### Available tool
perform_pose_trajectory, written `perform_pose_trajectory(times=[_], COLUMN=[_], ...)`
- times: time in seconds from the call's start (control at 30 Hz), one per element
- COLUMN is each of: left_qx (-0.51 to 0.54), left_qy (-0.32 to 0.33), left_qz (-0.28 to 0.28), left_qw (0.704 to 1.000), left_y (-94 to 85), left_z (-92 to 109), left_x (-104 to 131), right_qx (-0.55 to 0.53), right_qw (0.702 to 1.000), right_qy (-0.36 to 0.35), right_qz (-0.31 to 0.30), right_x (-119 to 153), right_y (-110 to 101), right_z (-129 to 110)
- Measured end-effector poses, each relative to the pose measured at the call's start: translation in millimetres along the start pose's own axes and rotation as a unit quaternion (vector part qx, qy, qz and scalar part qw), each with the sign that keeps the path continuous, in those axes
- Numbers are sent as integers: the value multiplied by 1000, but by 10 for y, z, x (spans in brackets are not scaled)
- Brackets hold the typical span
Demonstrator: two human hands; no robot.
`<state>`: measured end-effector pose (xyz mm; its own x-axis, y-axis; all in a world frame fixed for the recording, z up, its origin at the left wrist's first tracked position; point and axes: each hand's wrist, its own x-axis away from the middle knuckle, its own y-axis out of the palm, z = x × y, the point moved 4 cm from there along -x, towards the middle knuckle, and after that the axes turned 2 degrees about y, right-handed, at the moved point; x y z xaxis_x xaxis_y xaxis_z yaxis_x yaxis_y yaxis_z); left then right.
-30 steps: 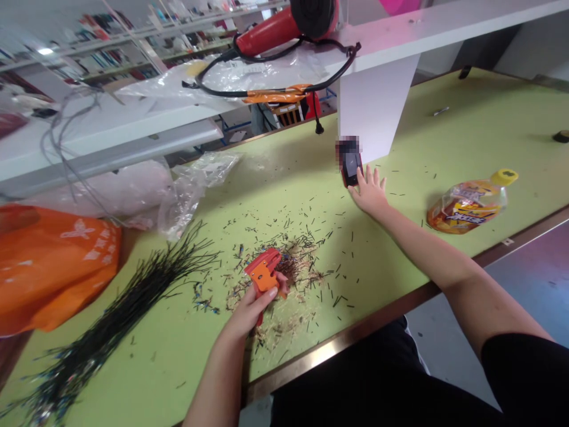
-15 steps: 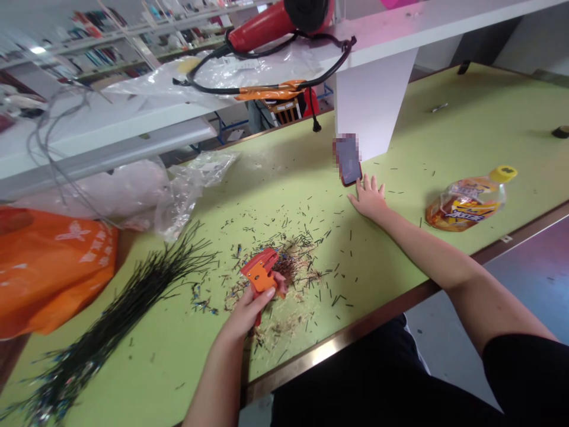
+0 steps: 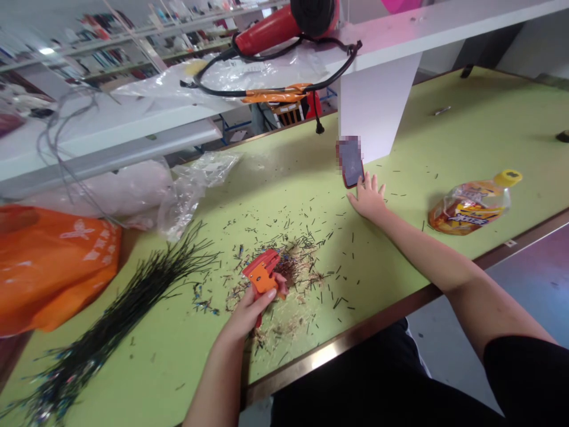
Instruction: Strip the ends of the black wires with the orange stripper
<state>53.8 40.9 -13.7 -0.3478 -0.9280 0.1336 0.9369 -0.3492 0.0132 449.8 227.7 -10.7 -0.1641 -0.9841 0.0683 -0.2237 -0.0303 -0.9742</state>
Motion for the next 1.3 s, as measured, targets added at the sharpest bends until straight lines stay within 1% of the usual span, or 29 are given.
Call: perform_pose_trajectory(times=[0.07, 0.17, 0.27, 0.37, 0.43, 0.5, 0.63, 0.73, 0.8, 0.87, 0.97, 1.1, 1.2, 1.3], left_qx=[2, 5, 4, 9, 14, 16, 23, 26, 25, 24, 28, 30, 28, 22], left_qy=[-1, -2, -7, -16, -21, -20, -14, -9, -6, -4, -7, -10, -15, -11], left_qz=[2, 2, 6, 14, 19, 21, 17, 13, 13, 10, 7, 11, 4, 5], left_qw=[1000, 1000, 1000, 1000, 1000, 999, 999, 1000, 1000, 1000, 1000, 999, 1000, 1000], left_y=[-2, 10, 24, 27, 26, 27, 40, 48, 45, 40, 26, 8, 14, 18], left_z=[0, 10, 20, 25, 32, 43, 66, 75, 77, 70, 41, 11, 18, 41], left_x=[2, -4, -16, -23, -23, -21, -23, -23, -18, -10, -2, -10, -17, -15], right_qx=[-7, -20, -28, -22, -23, -28, -30, -25, -17, -6, 10, 21, 14, 4], right_qw=[1000, 999, 997, 994, 993, 991, 989, 991, 992, 991, 989, 990, 986, 983], right_qy=[1, -6, -38, -60, -61, -59, -63, -63, -63, -66, -74, -74, -73, -65], right_qz=[7, 33, 69, 91, 102, 115, 130, 113, 106, 112, 128, 121, 150, 171], right_x=[-17, -102, -242, -393, -471, -509, -460, -401, -394, -422, -500, -549, -499, -432], right_y=[-35, -130, -268, -387, -426, -426, -331, -243, -222, -246, -336, -446, -503, -499], right_z=[-6, -39, -146, -275, -324, -323, -217, -135, -120, -146, -230, -300, -246, -113])
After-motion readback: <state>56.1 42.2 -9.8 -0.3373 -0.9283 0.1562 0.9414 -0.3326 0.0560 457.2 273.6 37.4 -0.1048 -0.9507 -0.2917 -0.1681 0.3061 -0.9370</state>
